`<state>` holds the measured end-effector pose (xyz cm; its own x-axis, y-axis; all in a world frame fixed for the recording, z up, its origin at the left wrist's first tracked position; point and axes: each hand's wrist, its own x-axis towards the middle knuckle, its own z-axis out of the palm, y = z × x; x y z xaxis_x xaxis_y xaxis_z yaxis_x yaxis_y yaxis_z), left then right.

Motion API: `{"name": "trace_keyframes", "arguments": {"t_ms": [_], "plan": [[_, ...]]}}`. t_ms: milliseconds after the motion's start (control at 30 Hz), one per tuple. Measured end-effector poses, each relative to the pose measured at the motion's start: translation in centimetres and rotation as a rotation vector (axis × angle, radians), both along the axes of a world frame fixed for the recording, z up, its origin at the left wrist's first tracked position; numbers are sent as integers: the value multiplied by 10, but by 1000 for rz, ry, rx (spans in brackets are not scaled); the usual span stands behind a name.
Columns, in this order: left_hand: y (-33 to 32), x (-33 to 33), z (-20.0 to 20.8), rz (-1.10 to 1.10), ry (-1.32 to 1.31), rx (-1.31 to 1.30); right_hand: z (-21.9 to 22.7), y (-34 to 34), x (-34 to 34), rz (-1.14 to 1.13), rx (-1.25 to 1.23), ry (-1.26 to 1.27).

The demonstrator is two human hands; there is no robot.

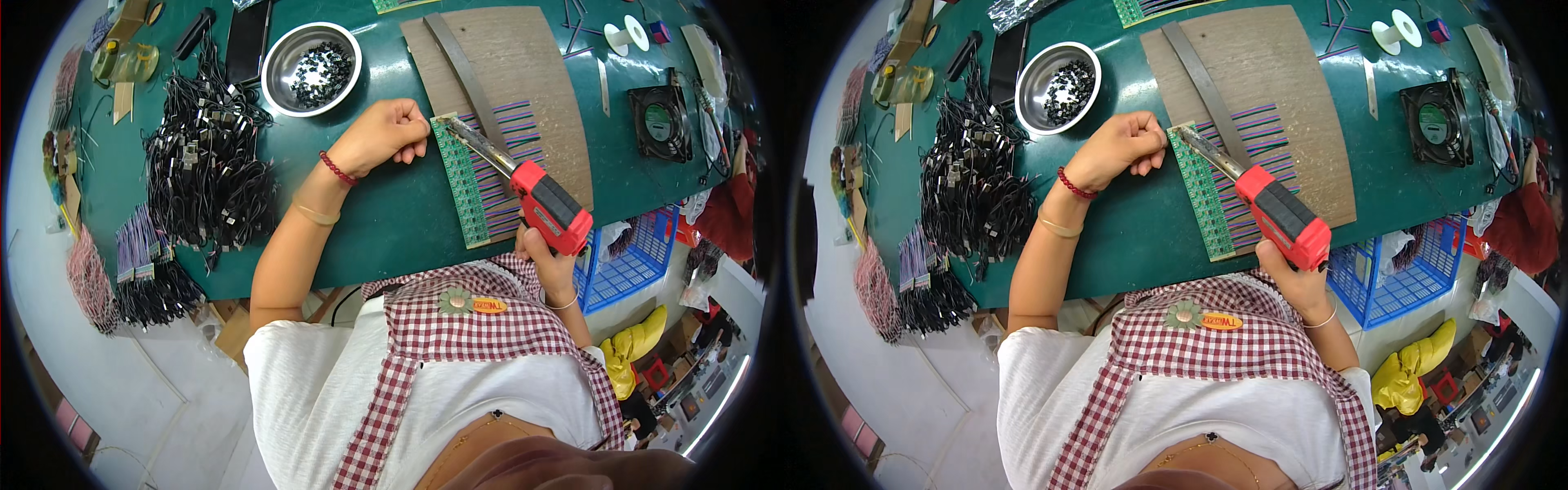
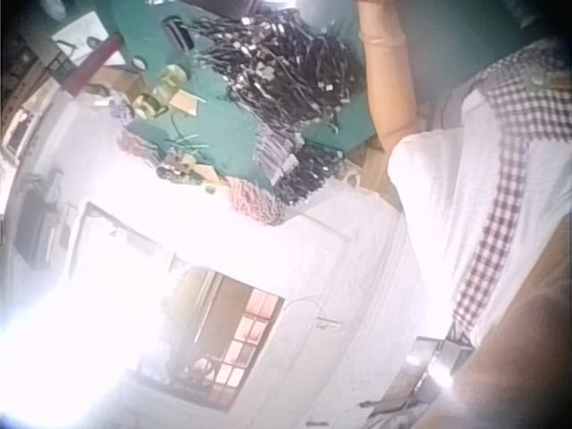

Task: The person assembles components onto circuit boards and organizes electronic wiring by hand, using a soldering iron and tweezers.

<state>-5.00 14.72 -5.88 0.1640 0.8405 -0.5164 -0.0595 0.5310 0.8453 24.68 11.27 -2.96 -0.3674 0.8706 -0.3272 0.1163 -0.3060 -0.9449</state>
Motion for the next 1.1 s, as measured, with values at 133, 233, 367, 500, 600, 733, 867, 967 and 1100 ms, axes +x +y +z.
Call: {"name": "trace_keyframes", "arguments": {"t_ms": [133, 233, 367, 500, 600, 733, 867, 967, 1100], "plan": [[1, 0, 1, -6, 14, -3, -3, -1, 2, 3, 26, -32], [1, 1, 1, -3, 8, -7, -7, -2, 4, 14, 89, -65], [0, 1, 0, 0, 10, -1, -6, -2, 8, 39, -5, -39], [0, 0, 0, 2, 11, -6, -7, -2, 5, 49, 88, -135], [1, 1, 0, 7, 8, -10, -5, -1, 3, 50, 82, -143], [0, 0, -1, 6, 11, -10, -6, -1, 3, 88, 92, -175], [1, 0, -2, 11, -7, -8, -6, -3, 1, 187, 304, -184], [0, 1, -1, 15, -7, -7, -6, -8, 5, 169, 323, -219], [0, 2, 0, 16, 7, -4, 8, -6, -3, 56, 99, -153]]}}
